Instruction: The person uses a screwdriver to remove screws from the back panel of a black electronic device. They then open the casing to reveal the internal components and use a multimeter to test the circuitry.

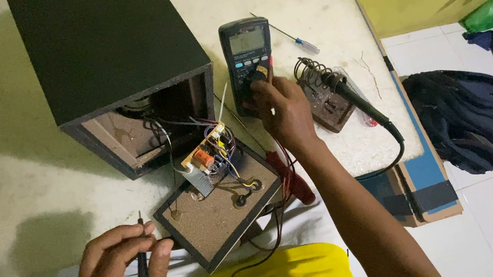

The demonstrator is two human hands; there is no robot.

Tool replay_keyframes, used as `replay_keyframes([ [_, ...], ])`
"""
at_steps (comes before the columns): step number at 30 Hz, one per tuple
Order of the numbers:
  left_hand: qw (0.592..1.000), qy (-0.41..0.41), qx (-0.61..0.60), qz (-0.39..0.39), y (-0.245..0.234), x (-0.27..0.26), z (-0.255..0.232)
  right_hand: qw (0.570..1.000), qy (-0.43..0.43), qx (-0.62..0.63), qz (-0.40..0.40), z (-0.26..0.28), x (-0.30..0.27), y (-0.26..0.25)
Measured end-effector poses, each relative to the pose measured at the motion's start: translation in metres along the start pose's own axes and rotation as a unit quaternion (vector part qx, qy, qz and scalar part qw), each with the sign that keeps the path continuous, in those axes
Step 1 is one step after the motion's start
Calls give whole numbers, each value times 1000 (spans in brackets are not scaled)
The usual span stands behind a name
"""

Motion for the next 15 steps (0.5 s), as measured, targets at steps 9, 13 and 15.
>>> replay_keyframes([
  [9,999,25,-11,29,0,18,-1,1000,-7,-22,-9,-14,3,25],
  [13,999,-10,-50,-4,4,20,5,1000,2,-10,13,-11,5,24],
  [15,997,-13,-71,-16,7,21,5,997,4,-75,31,-13,2,26],
])
Point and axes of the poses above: each hand's wrist, its own x-axis towards the middle knuckle, its own y-axis out of the palm, z = x × y, the point moved 4 cm from there along x, towards the middle knuckle, and after that the axes turned 7 degrees about -x, right-handed, at the moved point
